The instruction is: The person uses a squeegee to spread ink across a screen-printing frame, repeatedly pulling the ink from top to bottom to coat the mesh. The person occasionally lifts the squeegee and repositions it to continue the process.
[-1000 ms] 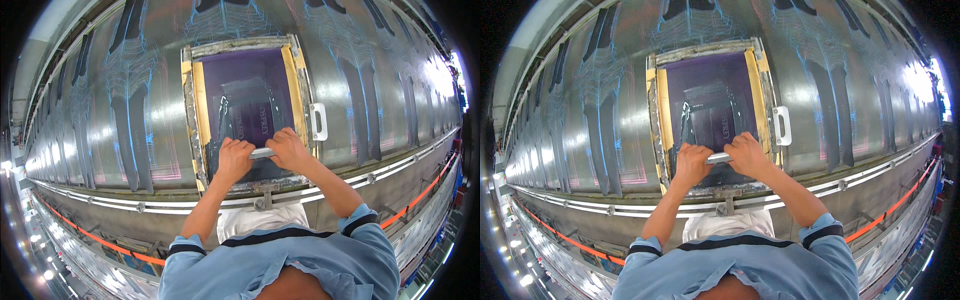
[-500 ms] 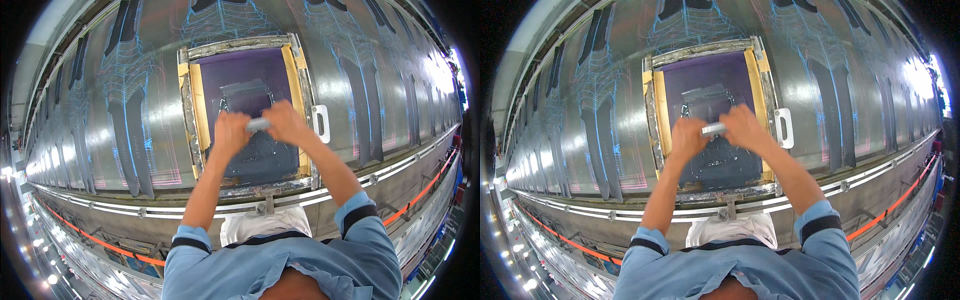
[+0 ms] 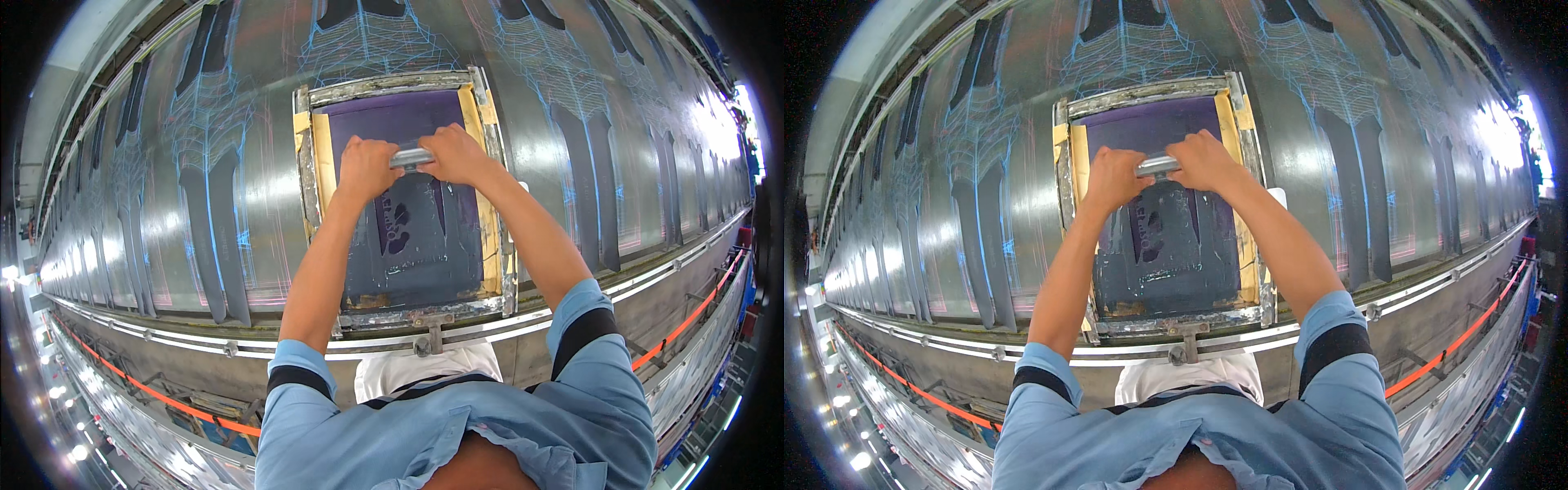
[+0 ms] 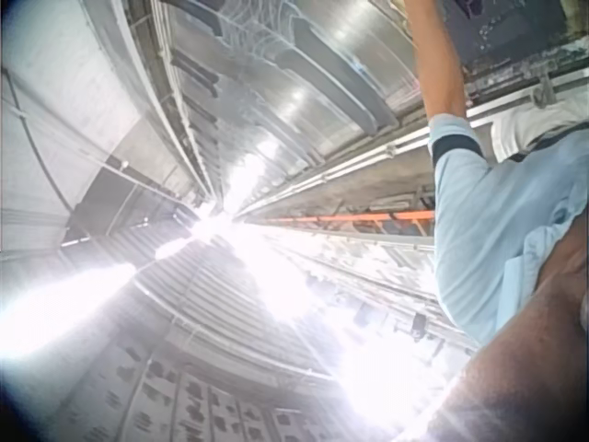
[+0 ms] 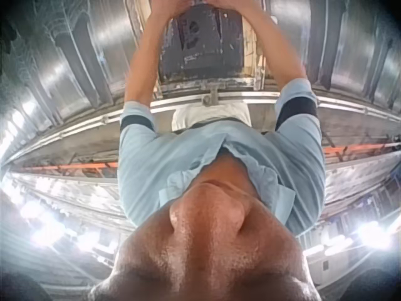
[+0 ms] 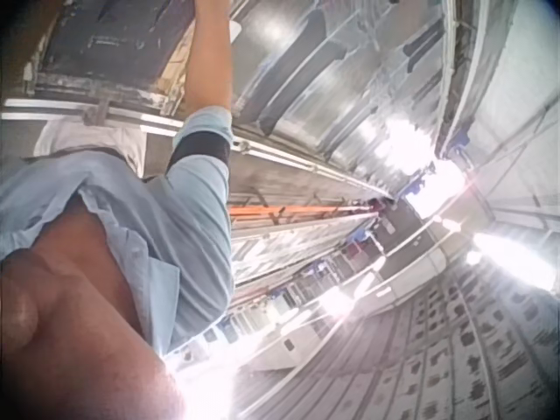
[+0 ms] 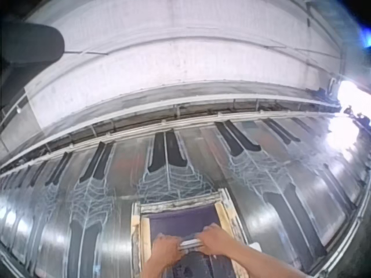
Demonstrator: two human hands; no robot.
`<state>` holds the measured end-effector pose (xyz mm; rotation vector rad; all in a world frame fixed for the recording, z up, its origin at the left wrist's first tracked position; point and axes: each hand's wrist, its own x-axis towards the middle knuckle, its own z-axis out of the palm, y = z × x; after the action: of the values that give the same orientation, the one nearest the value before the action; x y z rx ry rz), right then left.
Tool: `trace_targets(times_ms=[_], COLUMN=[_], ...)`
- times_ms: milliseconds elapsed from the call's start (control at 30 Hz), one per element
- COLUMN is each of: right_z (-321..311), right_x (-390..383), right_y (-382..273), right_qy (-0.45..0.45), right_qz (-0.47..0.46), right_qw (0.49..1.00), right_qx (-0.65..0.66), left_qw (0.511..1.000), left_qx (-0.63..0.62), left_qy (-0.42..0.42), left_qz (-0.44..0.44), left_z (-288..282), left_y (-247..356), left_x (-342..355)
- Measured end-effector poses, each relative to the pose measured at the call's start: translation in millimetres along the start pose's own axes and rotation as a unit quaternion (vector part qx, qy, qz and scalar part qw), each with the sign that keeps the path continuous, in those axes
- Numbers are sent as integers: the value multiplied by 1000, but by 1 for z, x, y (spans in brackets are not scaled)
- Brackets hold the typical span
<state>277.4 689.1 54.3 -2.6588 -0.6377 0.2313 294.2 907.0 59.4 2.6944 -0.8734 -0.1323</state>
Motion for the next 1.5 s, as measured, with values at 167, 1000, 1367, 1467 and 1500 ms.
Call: trace_targets(times_ms=[167,1000,1367,1467,1500], right_z=[12,9,156,161,159], right_x=[-1,-135,74,100,100], right_y=[-3,-7,-295,-340,-329], right_qy=[18,300,397,397,405], right_qz=[22,412,257,278,280], right_qw=[999,841,822,808,813], right_qx=[27,179,316,335,311], left_qw=[1000,987,994,993,992], left_qx=[-13,-81,-11,1,-3], left_qy=[16,135,105,112,120], left_qz=[-6,19,-37,-28,-23], left_z=[8,15,-117,-140,-133], left_y=[-2,75,-210,-247,-240], left_x=[-4,-201,-376,-410,-410])
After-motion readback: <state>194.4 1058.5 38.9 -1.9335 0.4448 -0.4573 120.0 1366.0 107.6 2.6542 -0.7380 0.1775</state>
